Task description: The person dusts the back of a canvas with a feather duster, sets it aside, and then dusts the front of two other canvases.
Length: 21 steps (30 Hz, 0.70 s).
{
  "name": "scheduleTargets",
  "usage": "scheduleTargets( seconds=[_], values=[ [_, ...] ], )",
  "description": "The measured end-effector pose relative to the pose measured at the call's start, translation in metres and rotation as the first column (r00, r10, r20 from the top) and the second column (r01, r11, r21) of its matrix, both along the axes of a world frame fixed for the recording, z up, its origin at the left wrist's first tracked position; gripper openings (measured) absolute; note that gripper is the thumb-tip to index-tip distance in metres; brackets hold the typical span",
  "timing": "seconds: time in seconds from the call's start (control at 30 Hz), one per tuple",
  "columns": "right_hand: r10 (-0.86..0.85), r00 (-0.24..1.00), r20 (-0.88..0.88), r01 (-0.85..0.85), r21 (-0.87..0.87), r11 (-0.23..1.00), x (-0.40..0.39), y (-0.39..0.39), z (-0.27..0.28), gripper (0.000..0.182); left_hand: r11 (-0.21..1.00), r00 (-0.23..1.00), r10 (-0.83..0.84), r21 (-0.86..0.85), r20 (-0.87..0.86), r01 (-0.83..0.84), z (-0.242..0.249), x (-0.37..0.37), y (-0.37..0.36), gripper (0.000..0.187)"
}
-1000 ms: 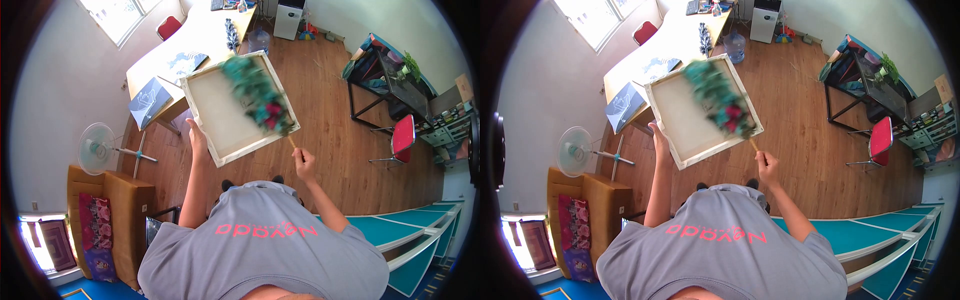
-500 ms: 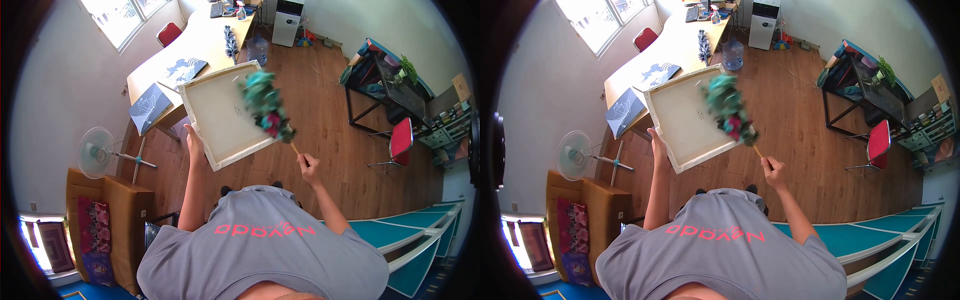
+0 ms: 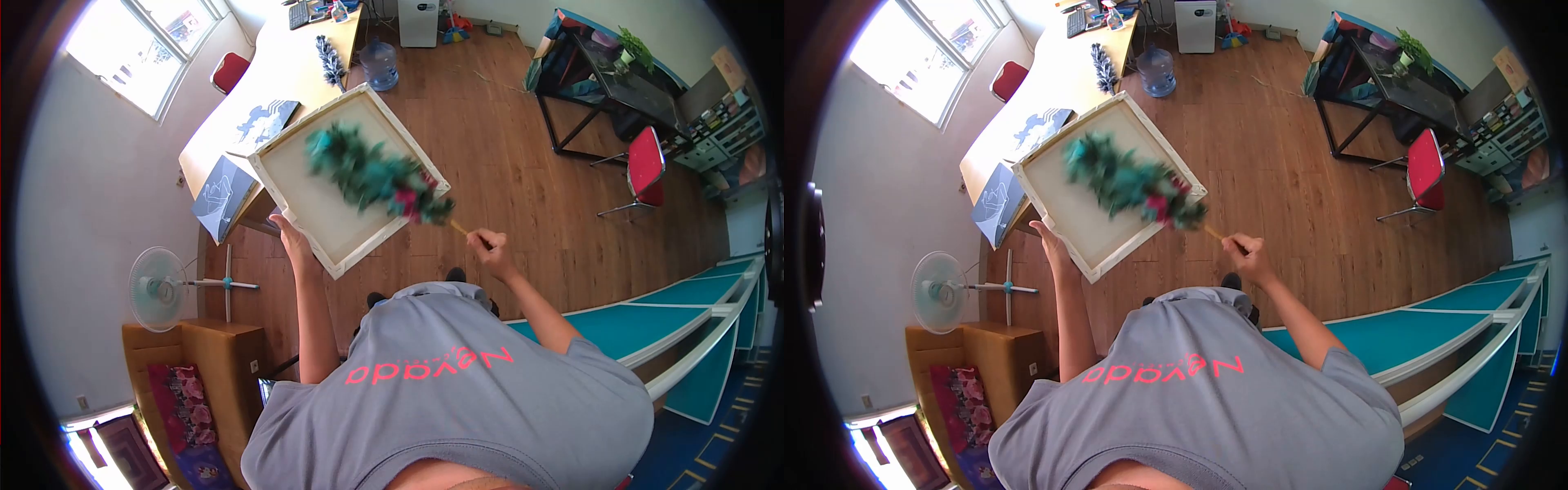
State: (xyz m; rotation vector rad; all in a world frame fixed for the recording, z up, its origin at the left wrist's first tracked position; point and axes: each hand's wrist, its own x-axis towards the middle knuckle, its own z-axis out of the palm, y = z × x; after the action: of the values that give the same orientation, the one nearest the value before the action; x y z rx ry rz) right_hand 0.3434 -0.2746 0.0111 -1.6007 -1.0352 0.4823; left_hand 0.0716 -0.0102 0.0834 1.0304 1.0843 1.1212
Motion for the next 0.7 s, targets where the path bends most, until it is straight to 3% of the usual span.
scheduleTargets(
  seconds=[0.07,0.17,0.23,0.33,0.37,0.43,0.57,0.63,0.7],
  values=[
    [-0.093,0.993,-0.070,0.097,0.056,0.994,0.003,0.002,-0.009,0.022,1.000,1.000,0.015,-0.014,-0.010,-0.015,0.001,0.002,-0.002,0.099],
    [-0.250,0.968,-0.001,0.250,0.049,0.967,0.001,0.001,-0.009,0.020,0.999,0.999,0.030,-0.018,-0.019,-0.031,0.001,0.004,-0.003,0.102],
    [-0.047,0.988,0.147,0.046,0.009,0.999,-0.006,-0.003,-0.001,0.021,1.000,0.999,0.026,-0.010,-0.021,-0.026,0.000,0.004,-0.001,0.103],
    [0.023,0.992,0.122,-0.038,0.126,0.991,-0.016,0.001,0.002,0.021,1.000,0.999,0.008,-0.028,-0.039,-0.009,-0.003,0.001,0.005,0.103],
    [0.018,0.993,0.121,-0.033,0.124,0.992,-0.016,0.003,0.000,0.021,1.000,0.999,-0.009,-0.017,-0.039,0.008,-0.004,0.000,0.007,0.103],
    [-0.164,0.982,0.097,0.158,0.070,0.985,-0.012,0.007,-0.006,0.019,1.000,0.999,-0.026,-0.015,-0.033,0.026,-0.010,0.000,0.007,0.103],
    [-0.165,0.978,0.125,0.163,0.032,0.986,-0.012,0.010,-0.009,0.019,0.999,1.000,-0.026,-0.021,-0.007,0.025,-0.012,0.001,0.010,0.100],
    [0.084,0.948,0.307,-0.147,0.189,0.971,-0.014,0.009,-0.001,0.020,1.000,1.000,-0.003,-0.023,-0.020,0.002,-0.011,0.001,0.009,0.101],
    [0.054,0.939,0.340,-0.137,0.225,0.965,-0.007,0.014,0.006,0.019,0.997,0.996,-0.066,0.046,0.065,0.063,-0.010,-0.002,0.007,0.101]
  ],
)
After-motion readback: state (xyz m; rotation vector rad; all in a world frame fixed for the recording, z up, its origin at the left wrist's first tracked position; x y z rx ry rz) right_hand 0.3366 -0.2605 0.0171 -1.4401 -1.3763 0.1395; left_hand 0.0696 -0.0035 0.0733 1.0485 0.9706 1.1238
